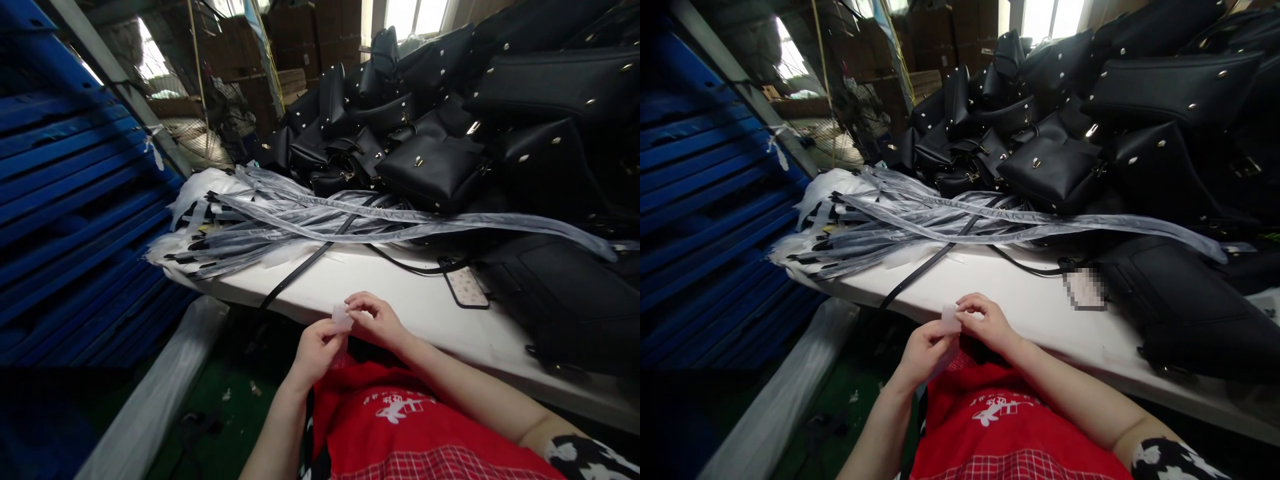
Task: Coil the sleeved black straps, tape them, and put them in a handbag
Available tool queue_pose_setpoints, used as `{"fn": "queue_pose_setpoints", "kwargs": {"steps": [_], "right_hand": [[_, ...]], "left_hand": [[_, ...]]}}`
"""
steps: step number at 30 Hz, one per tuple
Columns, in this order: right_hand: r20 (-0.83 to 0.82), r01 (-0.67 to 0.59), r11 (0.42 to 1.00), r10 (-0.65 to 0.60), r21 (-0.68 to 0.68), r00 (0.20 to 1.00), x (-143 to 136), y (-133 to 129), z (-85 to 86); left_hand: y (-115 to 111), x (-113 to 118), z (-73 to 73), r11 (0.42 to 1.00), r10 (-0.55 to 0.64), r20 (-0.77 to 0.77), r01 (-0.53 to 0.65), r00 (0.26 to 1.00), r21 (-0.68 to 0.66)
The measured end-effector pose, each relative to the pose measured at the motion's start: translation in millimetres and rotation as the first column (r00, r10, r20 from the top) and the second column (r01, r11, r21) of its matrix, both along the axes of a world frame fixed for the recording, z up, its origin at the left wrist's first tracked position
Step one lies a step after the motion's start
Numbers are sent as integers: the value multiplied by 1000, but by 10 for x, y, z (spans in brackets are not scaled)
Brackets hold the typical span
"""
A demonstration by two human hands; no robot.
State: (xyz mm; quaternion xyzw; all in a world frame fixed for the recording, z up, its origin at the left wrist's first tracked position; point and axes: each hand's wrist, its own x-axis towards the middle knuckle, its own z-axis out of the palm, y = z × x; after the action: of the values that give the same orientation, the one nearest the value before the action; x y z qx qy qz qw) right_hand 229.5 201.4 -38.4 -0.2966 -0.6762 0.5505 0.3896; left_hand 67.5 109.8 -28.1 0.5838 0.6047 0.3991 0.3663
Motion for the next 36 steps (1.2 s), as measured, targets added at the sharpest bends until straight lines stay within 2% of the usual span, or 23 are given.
{"fn": "queue_pose_setpoints", "kwargs": {"steps": [2,4,6,9,11,16,21,25,30,32,36], "right_hand": [[-28,31,998,-32,-64,999,53,61,30],[-19,-17,987,14,-157,1000,103,113,65],[21,-124,969,131,-214,991,141,136,99],[68,-322,919,345,-228,936,159,107,120],[57,-378,899,399,-222,915,140,66,102],[38,-279,940,291,-196,956,52,-5,-9],[27,-231,942,245,-242,969,20,-12,-66],[-3,-227,925,237,-304,971,31,-7,-77],[16,-190,948,200,-255,980,33,6,-90],[25,-174,945,188,-276,982,33,22,-95],[54,-84,966,100,-244,994,82,84,-51]], "left_hand": [[-21,-14,24,999,31,-33,-31,999,26],[-47,-29,49,999,22,-55,-19,998,43],[-71,-35,64,999,-15,-76,19,997,46],[-96,-22,55,998,-64,-79,66,995,24],[-104,-1,31,997,-77,-58,78,995,11],[-102,66,-26,1000,1,-45,0,999,19],[-95,112,-51,996,83,-2,-83,997,37],[-110,117,-68,1000,-24,25,24,999,0],[-116,108,-14,986,-164,-14,164,986,3],[-105,103,11,987,-159,-3,159,987,17],[-80,75,17,998,-29,26,28,999,48]]}}
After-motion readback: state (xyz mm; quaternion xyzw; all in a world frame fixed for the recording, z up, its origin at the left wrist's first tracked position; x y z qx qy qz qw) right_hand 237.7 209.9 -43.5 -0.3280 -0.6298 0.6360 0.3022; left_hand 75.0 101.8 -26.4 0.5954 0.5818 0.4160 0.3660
